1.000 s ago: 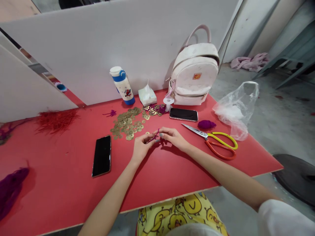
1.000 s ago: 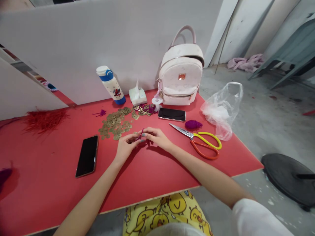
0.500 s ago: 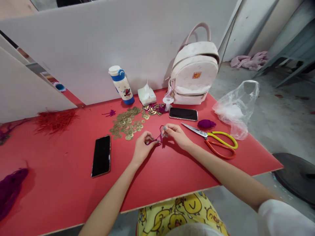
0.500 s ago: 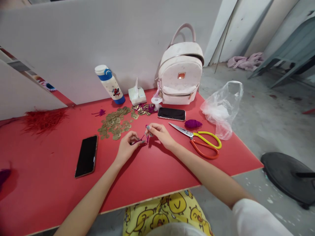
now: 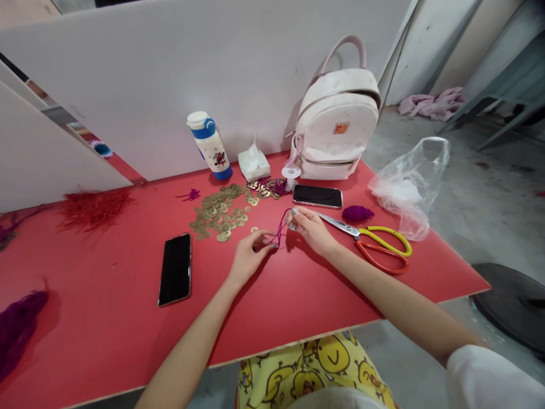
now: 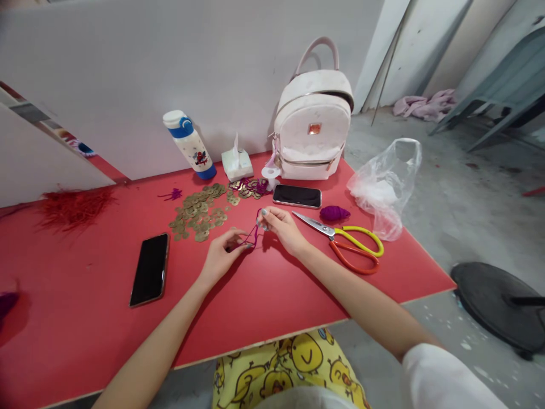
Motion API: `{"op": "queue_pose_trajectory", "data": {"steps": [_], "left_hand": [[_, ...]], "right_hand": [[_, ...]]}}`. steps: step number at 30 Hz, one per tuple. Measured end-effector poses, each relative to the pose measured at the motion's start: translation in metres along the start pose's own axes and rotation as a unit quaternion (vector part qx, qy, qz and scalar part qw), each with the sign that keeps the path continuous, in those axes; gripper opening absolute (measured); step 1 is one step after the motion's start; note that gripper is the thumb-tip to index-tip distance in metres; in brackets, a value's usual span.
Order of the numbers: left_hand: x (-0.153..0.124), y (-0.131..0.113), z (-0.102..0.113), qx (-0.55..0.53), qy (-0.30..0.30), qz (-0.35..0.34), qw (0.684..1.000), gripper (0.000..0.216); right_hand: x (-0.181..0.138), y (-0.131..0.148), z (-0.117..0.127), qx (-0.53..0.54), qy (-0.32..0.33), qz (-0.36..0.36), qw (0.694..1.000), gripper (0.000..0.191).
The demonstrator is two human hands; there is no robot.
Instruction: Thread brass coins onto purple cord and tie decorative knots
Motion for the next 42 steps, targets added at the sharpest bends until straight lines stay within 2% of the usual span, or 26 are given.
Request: {"op": "queue_pose_trajectory", "data": {"steps": [6,11,15,17,19,22,24,25,28,30,33,35,38,40,42], "left_hand": [[-0.005,0.007,-0.009,-0.168,-0.010,0.062,0.984,0.028],[-0.002,0.008,0.002,-0.103,-0.044,0.045,0.993,0.019],[0.000,0.008,0.009,-0.115,-0.071,0.034,0.990,0.019],[0.000,0.009,0.013,-0.126,-0.092,0.037,0.987,0.021],[0.000,0.010,0.016,-0.128,-0.111,0.039,0.985,0.022],[-0.001,0.014,0.017,-0.132,-0.119,0.045,0.983,0.023],[-0.001,0.017,0.018,-0.126,-0.120,0.046,0.984,0.022],[-0.001,0.017,0.020,-0.117,-0.124,0.042,0.985,0.022],[0.000,0.011,0.026,-0.061,-0.127,0.000,0.990,0.018],[0.001,0.003,0.027,0.011,-0.107,-0.038,0.993,0.017],[0.001,-0.010,0.021,0.150,-0.043,-0.093,0.983,0.017],[0.000,-0.018,0.012,0.200,0.009,-0.139,0.970,0.018],[-0.005,-0.031,0.001,0.194,0.056,-0.221,0.954,0.020],[-0.007,-0.037,0.001,0.164,0.051,-0.249,0.953,0.020],[-0.007,-0.039,0.007,0.138,0.020,-0.239,0.961,0.020]], "right_hand": [[0.008,-0.011,0.022,0.031,-0.068,-0.030,0.997,0.037],[0.008,-0.009,0.020,0.026,-0.056,-0.032,0.998,0.036],[0.005,-0.006,0.008,0.033,-0.028,-0.012,0.999,0.037],[0.002,-0.009,-0.003,-0.019,0.002,-0.012,1.000,0.037],[-0.002,-0.014,-0.018,-0.122,0.046,-0.011,0.991,0.034],[-0.011,-0.020,-0.036,-0.318,0.071,0.024,0.945,0.027],[-0.015,-0.022,-0.042,-0.388,0.072,0.041,0.918,0.021],[-0.016,-0.022,-0.044,-0.395,0.081,0.041,0.914,0.018],[-0.019,-0.022,-0.048,-0.362,0.125,0.030,0.923,0.021],[-0.019,-0.017,-0.048,-0.364,0.129,0.045,0.921,0.022],[-0.020,-0.004,-0.047,-0.419,0.100,0.115,0.895,0.020],[-0.021,0.003,-0.045,-0.434,0.082,0.153,0.884,0.018],[-0.020,0.006,-0.042,-0.415,0.069,0.168,0.892,0.018],[-0.018,0.005,-0.040,-0.405,0.065,0.166,0.897,0.018],[-0.016,0.002,-0.040,-0.406,0.065,0.155,0.898,0.017]]}}
Point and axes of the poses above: each hand's wrist, its own x-axis towards the middle knuckle, its own z-axis out of the back of the hand, y = z × x, the point moved 9 cm from there along x, towards the middle knuckle, and after that the axes turned 13 degrees about -z, right-handed, at the moved point
